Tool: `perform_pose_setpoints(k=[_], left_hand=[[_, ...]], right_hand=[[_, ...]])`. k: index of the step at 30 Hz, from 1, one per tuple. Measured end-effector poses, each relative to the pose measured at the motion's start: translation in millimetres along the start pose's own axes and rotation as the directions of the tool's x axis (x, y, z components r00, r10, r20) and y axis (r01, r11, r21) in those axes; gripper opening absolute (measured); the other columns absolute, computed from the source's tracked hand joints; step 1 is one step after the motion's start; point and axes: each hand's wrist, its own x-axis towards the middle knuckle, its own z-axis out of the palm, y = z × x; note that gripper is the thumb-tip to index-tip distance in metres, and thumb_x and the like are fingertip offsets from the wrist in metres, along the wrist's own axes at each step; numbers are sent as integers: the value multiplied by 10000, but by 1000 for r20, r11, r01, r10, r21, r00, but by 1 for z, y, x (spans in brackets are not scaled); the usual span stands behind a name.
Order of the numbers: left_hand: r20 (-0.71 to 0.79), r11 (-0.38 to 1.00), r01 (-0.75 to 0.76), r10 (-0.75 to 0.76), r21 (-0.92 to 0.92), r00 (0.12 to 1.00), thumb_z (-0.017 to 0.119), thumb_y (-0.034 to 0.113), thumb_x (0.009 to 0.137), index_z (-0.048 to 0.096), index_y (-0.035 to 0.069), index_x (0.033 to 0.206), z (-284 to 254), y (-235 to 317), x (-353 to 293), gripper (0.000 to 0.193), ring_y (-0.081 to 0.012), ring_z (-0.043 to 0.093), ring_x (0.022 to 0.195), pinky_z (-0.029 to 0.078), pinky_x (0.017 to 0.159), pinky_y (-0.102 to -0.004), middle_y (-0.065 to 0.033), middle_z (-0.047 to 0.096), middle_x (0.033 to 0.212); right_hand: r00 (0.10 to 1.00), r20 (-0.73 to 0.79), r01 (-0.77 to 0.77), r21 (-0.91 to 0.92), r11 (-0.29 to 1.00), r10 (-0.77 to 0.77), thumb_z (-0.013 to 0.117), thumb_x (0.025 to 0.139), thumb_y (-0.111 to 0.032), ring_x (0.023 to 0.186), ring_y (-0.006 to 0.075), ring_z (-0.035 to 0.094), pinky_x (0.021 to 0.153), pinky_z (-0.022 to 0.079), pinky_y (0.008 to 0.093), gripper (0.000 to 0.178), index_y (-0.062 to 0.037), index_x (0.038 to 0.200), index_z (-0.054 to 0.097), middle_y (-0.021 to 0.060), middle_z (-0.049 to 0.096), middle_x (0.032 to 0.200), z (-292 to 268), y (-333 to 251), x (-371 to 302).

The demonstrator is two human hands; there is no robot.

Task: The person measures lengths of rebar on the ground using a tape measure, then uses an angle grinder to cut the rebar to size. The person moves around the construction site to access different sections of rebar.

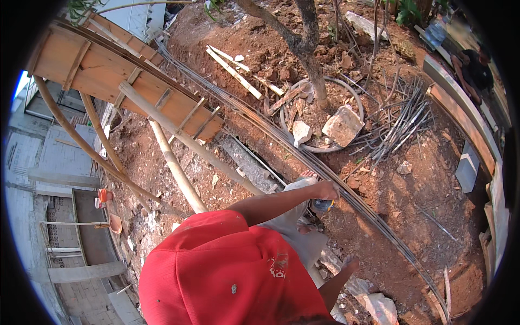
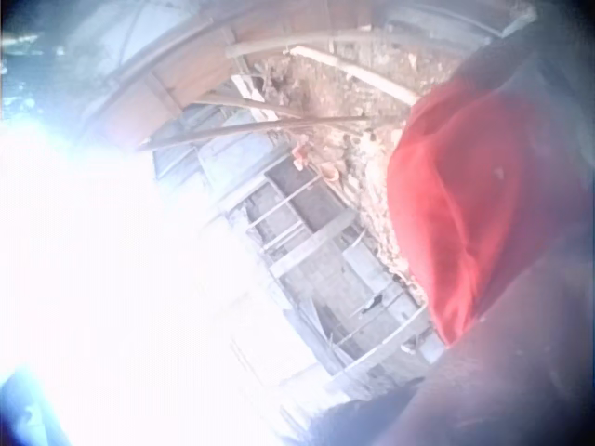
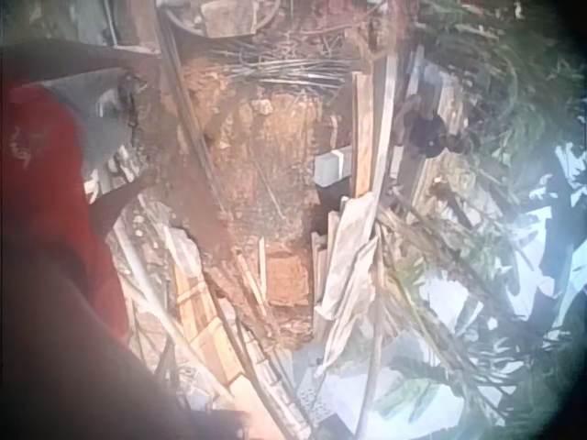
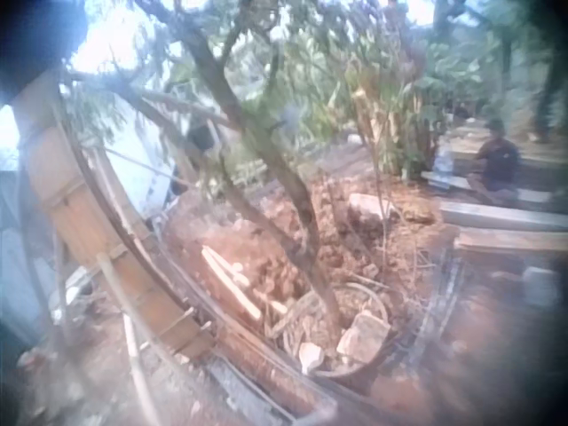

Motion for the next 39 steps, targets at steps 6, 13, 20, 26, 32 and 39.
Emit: perform_pose_setpoints(k=[6,13,20,26,32,39], left_hand=[[28,751,220,-302,623,953,756,506,767,697,-7,1149,16,-41,116,642,-380,680,1112,554,932,-481,-280,660,1241],[111,519,151,-439,841,892,581,496,862,317,174,1597,40,-103,208,845,-386,556,1319,446,1093,-486,-234,560,1439],[195,501,76,-467,862,862,590,532,895,208,292,1626,81,-89,253,859,-414,522,1351,459,1075,-505,-272,488,1490],[255,502,-47,-355,864,899,644,434,874,301,308,1600,90,-118,273,812,-377,543,1344,443,1105,-472,-234,546,1456],[363,573,-141,-293,807,884,641,373,827,352,255,1583,112,-114,288,818,-380,584,1291,469,1074,-475,-218,604,1394],[374,573,-152,-293,806,880,649,423,876,382,416,1542,108,-120,310,718,-367,631,1221,496,1051,-450,-194,668,1290]], right_hand=[[983,123,-138,6,990,136,628,937,-195,801,213,678,735,562,367,288,-99,1208,635,91,718,1035,147,53,40],[961,52,260,-497,828,-271,810,804,-214,1055,352,674,882,541,429,510,1,1231,633,183,699,1137,270,57,60],[859,-178,296,-594,748,-480,857,773,-222,1124,366,659,947,522,465,590,-33,1277,618,186,691,1179,304,65,93],[916,-72,291,-557,778,-394,891,752,-293,1078,341,677,914,522,457,571,-69,1216,645,136,727,1098,318,43,69],[886,15,454,-237,859,-464,813,825,-195,961,255,733,838,549,356,258,-85,1043,729,103,763,977,323,69,89],[762,-48,555,-465,690,-645,829,810,-192,965,318,686,869,528,409,291,-91,1062,726,111,741,1001,330,52,68]])
